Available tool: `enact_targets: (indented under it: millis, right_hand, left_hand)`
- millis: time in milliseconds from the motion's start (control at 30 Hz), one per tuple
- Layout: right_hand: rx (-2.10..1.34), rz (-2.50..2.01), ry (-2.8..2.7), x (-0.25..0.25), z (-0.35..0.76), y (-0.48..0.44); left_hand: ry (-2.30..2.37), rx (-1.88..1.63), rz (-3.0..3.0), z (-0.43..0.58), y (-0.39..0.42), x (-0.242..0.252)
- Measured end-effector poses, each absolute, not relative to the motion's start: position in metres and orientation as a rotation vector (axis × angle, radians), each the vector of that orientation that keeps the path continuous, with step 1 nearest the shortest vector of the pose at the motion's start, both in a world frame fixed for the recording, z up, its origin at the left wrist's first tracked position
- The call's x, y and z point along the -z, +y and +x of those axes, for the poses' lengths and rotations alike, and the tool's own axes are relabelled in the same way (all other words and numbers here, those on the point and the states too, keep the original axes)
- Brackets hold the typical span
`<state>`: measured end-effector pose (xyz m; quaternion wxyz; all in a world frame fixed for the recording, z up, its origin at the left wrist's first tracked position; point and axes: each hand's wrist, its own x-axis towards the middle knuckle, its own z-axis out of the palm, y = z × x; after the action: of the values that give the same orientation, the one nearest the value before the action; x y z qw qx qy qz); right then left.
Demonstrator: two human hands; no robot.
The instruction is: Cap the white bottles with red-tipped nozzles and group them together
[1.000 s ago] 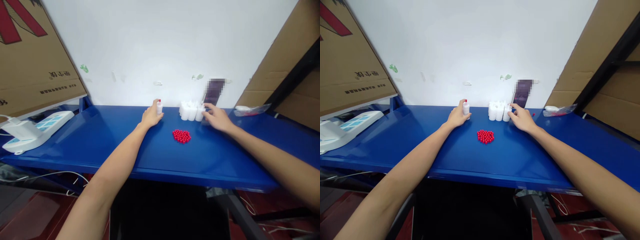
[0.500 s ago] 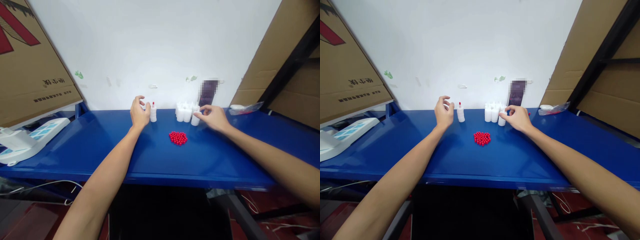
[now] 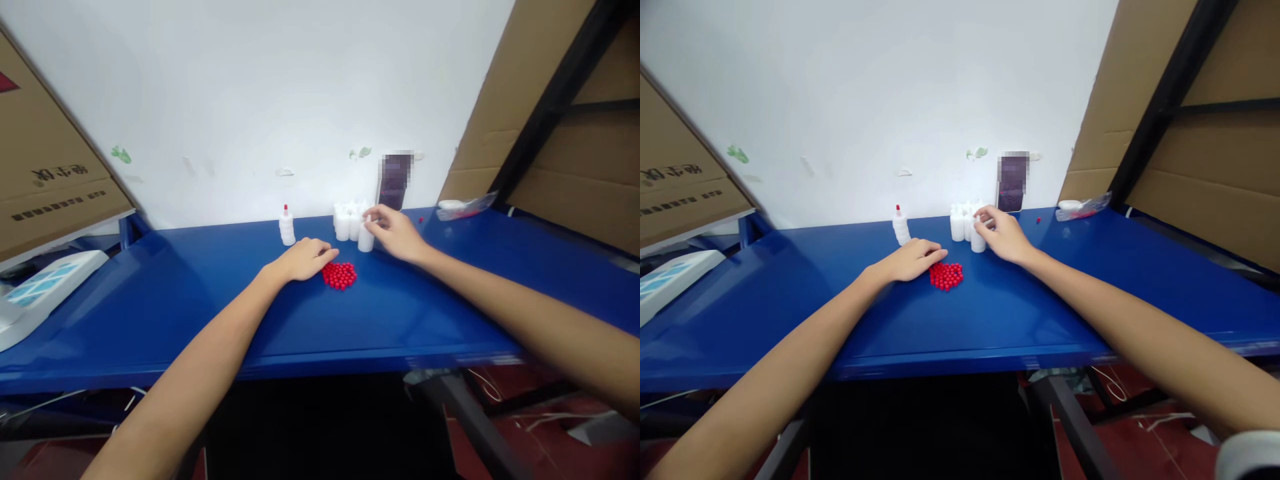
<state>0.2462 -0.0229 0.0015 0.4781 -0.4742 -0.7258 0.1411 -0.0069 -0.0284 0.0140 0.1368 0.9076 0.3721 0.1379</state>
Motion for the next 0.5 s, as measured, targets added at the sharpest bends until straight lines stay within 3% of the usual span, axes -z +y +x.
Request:
enact_targets:
  millis: [500]
  right_hand:
    - [-0.393,-1.093,-1.999,-0.006,0.229,-0.043]
  left_hand:
    - [1.125,-0.325,2.578,-0.010,-0.033,-0.021]
